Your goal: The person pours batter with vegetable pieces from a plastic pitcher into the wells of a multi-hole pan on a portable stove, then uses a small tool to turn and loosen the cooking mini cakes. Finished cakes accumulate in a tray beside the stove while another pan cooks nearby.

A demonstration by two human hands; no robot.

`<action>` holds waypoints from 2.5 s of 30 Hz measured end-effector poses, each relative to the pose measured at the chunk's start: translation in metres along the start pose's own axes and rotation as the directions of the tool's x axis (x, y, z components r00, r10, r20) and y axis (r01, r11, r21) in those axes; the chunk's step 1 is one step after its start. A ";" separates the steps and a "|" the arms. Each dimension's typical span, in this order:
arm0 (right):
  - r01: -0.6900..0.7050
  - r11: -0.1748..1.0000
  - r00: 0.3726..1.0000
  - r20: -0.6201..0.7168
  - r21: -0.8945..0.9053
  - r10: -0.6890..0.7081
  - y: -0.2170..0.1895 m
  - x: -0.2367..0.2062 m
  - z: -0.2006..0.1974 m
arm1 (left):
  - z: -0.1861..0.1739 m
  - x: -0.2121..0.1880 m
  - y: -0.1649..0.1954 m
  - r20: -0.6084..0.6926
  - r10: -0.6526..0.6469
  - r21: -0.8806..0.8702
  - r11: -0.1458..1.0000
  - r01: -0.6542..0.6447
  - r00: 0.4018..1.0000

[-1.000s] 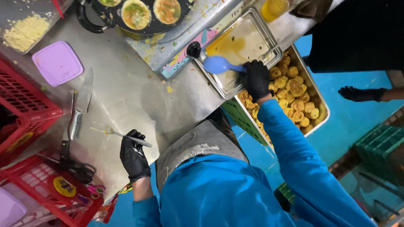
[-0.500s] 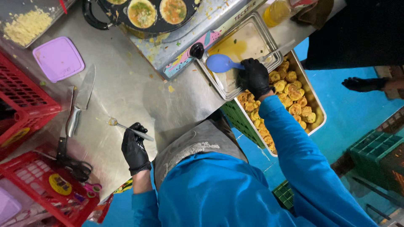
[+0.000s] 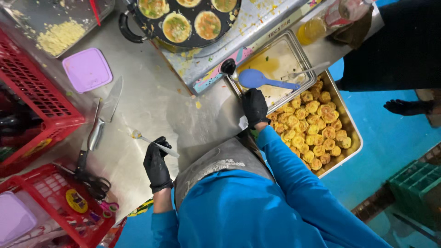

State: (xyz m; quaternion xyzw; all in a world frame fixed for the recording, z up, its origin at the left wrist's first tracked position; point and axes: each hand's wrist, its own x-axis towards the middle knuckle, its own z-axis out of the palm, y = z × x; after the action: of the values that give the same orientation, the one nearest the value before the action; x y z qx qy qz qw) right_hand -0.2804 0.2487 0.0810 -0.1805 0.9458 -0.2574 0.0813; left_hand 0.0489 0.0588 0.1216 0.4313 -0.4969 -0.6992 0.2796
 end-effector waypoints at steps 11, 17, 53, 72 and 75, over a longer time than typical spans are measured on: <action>-0.207 0.976 0.909 0.383 0.073 0.165 0.008 0.013 -0.011 | -0.007 0.012 -0.003 0.025 0.029 -0.036 0.999 -0.028 0.999; -0.291 0.727 0.895 0.445 0.622 -0.023 0.026 -0.020 -0.036 | 0.003 0.019 -0.018 -0.015 -0.065 -0.128 0.990 0.063 0.998; 0.892 0.180 0.326 0.314 -0.415 -0.892 -0.269 0.389 -0.135 | 0.285 0.341 0.237 0.369 0.413 0.899 0.068 -0.432 0.833; 0.910 0.415 0.398 0.265 0.007 -0.878 -0.218 0.436 -0.127 | 0.292 0.363 0.232 0.456 0.301 0.869 0.053 -0.492 0.837; 0.817 0.569 0.518 0.312 0.097 -0.797 -0.203 0.429 -0.114 | 0.296 0.367 0.229 0.471 0.319 0.859 0.047 -0.510 0.823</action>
State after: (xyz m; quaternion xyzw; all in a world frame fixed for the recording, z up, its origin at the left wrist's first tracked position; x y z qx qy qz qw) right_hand -0.6429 -0.0260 0.2572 -0.6397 0.7345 -0.2032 0.1001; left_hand -0.3936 -0.1877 0.2565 0.2894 -0.9416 -0.1439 0.0941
